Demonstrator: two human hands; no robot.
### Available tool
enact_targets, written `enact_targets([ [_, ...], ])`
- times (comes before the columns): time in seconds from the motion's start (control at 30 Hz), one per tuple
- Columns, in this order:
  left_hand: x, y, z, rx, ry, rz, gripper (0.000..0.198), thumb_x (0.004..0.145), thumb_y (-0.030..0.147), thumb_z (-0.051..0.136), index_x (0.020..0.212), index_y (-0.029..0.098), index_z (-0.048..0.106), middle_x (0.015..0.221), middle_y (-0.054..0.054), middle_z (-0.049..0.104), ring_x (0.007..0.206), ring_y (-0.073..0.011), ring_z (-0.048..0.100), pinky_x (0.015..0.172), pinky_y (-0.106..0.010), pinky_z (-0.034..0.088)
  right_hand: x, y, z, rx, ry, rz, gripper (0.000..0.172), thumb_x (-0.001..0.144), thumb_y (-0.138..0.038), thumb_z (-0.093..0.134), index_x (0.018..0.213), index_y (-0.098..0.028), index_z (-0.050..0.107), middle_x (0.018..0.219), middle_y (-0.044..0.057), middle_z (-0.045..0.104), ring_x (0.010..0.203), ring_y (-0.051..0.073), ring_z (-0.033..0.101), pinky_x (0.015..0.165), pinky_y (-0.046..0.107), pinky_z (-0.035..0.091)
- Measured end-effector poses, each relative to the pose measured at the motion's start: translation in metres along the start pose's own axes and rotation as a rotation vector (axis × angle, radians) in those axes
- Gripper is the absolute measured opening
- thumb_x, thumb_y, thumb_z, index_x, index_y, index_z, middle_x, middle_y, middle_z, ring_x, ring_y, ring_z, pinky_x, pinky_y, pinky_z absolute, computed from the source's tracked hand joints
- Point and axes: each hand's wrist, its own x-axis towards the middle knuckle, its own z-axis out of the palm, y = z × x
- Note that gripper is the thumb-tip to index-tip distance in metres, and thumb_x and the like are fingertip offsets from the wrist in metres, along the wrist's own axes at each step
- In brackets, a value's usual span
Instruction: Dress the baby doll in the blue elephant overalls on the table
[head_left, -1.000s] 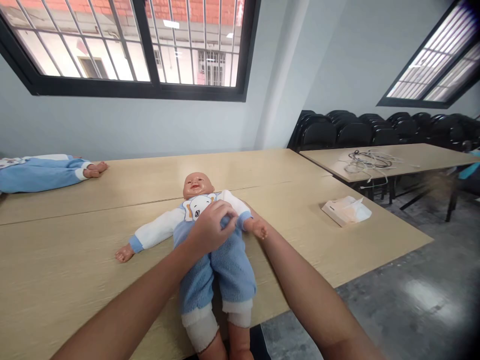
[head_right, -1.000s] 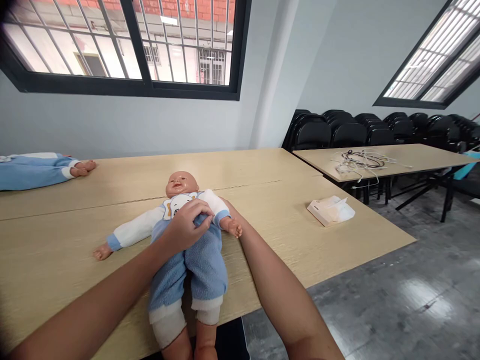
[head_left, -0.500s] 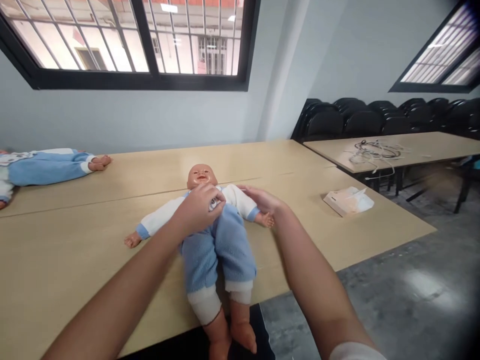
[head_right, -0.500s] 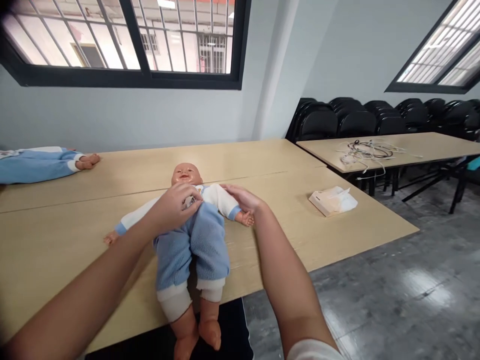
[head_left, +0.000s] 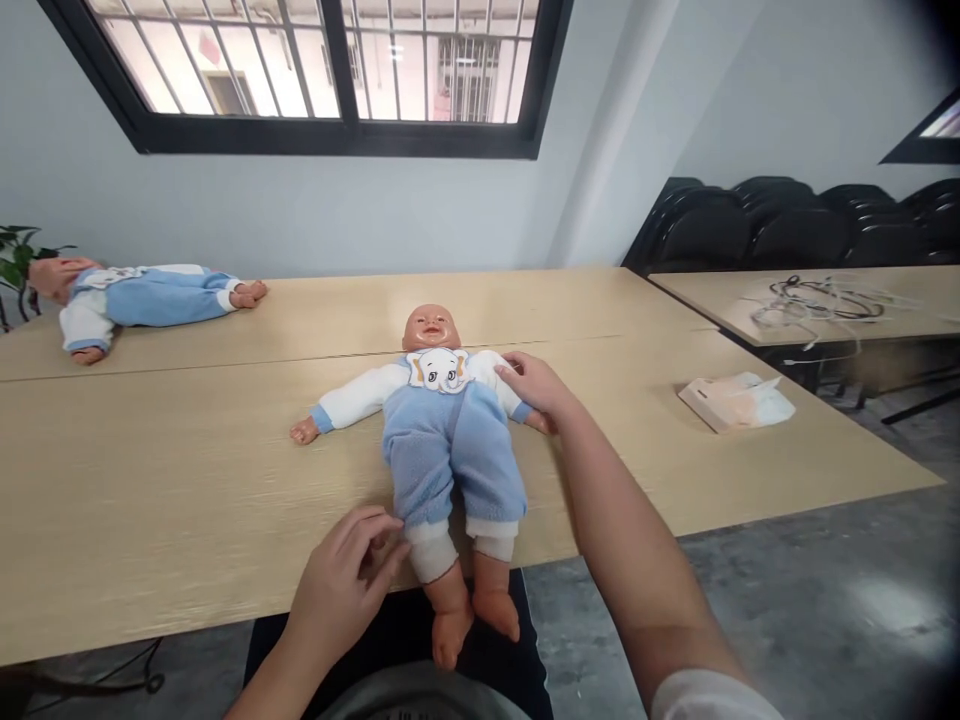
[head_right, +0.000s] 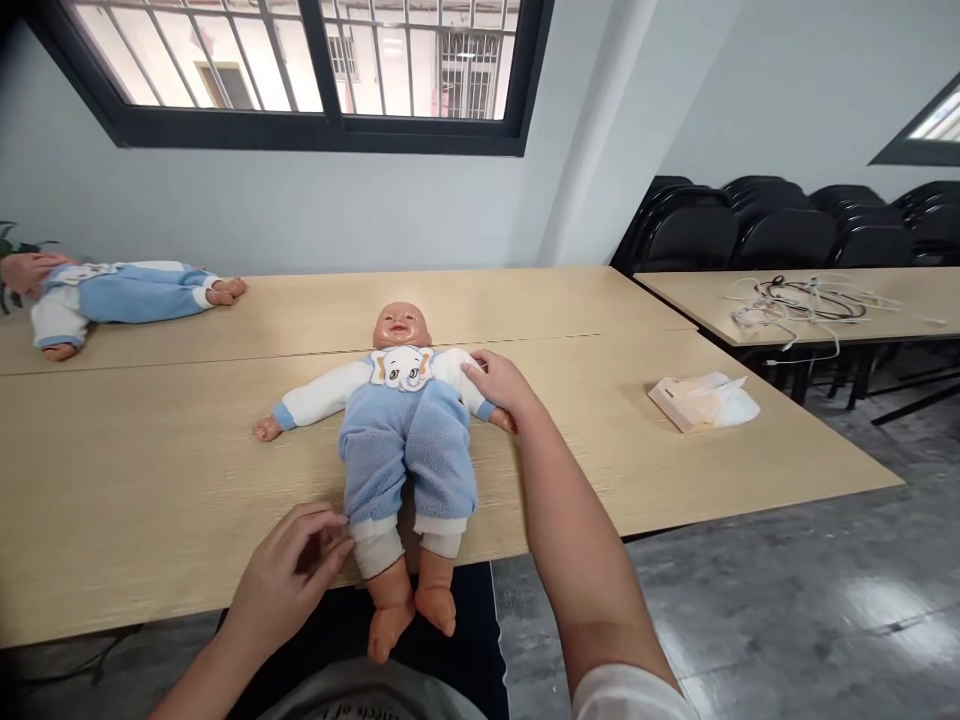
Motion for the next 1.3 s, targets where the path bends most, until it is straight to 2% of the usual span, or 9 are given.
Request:
enact_targets([
  [0.1,0.001,0.002,0.003,0.075,0.01,0.053,0.005,0.102,0.029,0.061,0.104,0.024,0.061,0.102,-0.004,0.072,0.083,-0.0186,0.07,0.073,-0.031,0.058,-0.027,-0.024,-0.007,-0.066,0.19,-0.05,0.038,0.1,-0.032,0.055,0.128,-0.01,0.069,0.136,0.021,0.068,0.125,0.031,0.062,0.115,0.05,0.044],
  [0.2,0.005,0.004,0.005,0.129,0.03,0.109,0.004,0.103,0.027,0.058,0.104,0.024,0.059,0.102,-0.005,0.073,0.087,-0.0201,0.072,0.075,-0.033,0.059,-0.102,-0.064,-0.01,-0.062,0.394,-0.332,0.037,0.105,-0.039,0.046,0.124,-0.018,0.071,0.125,0.015,0.074,0.119,0.03,0.067,0.107,0.049,0.051],
  [0.3,0.002,0.005,0.009,0.202,0.076,0.17,0.003,0.104,0.023,0.057,0.106,0.024,0.059,0.099,-0.004,0.075,0.085,-0.0198,0.073,0.074,-0.032,0.058,-0.195,-0.102,0.006,-0.022,0.165,-0.766,0.041,0.108,-0.046,0.038,0.125,-0.026,0.07,0.114,0.007,0.079,0.105,0.025,0.075,0.095,0.043,0.06],
  [0.37,0.0,0.004,0.012,0.238,0.082,0.19,0.004,0.105,0.022,0.056,0.108,0.023,0.059,0.099,-0.004,0.075,0.084,-0.0195,0.073,0.073,-0.032,0.057,-0.242,-0.117,0.027,-0.162,0.038,-0.845,0.025,0.105,-0.034,0.053,0.119,-0.025,0.072,0.109,0.003,0.081,0.103,0.02,0.076,0.094,0.035,0.062],
  [0.43,-0.001,0.003,0.012,0.23,0.061,0.184,0.005,0.106,0.022,0.054,0.107,0.023,0.059,0.099,-0.003,0.075,0.084,-0.0187,0.073,0.072,-0.032,0.056,-0.269,-0.122,0.05,-0.348,0.101,-0.84,0.024,0.099,-0.028,0.063,0.12,-0.021,0.072,0.115,0.005,0.081,0.109,0.025,0.075,0.094,0.041,0.065],
  [0.6,0.007,0.002,0.005,0.137,0.001,0.141,0.008,0.107,0.024,0.052,0.101,0.022,0.057,0.095,-0.001,0.071,0.081,-0.0161,0.07,0.071,-0.03,0.055,-0.277,-0.117,0.085,-0.508,0.201,-0.709,0.026,0.095,-0.016,0.063,0.119,-0.02,0.073,0.125,0.008,0.078,0.115,0.029,0.074,0.097,0.05,0.066],
  [0.93,0.004,0.022,-0.009,0.107,-0.067,0.323,0.012,0.108,0.019,0.044,0.105,0.024,0.055,0.093,-0.001,0.07,0.079,-0.0166,0.069,0.07,-0.029,0.053,-0.263,-0.123,0.091,-0.079,0.355,-0.691,0.03,0.103,-0.036,0.064,0.124,-0.016,0.067,0.109,0.013,0.08,0.105,0.025,0.077,0.09,0.04,0.068],
  [1.17,0.003,0.012,-0.011,-0.074,-0.032,-0.132,0.01,0.106,0.032,0.049,0.104,0.023,0.054,0.088,-0.001,0.065,0.069,-0.0163,0.064,0.063,-0.03,0.05,-0.267,-0.128,0.093,0.176,0.503,-0.471,0.037,0.101,-0.052,0.06,0.122,-0.023,0.07,0.11,0.013,0.079,0.1,0.025,0.079,0.084,0.039,0.069],
  [1.3,0.013,0.015,-0.003,-0.02,-0.13,-0.122,0.013,0.104,0.032,0.047,0.098,0.023,0.054,0.084,-0.002,0.065,0.07,-0.0203,0.065,0.064,-0.033,0.047,-0.264,-0.134,0.094,0.336,0.588,-0.293,0.028,0.102,-0.046,0.062,0.116,-0.026,0.074,0.106,0.011,0.079,0.1,0.026,0.077,0.082,0.04,0.068],
])
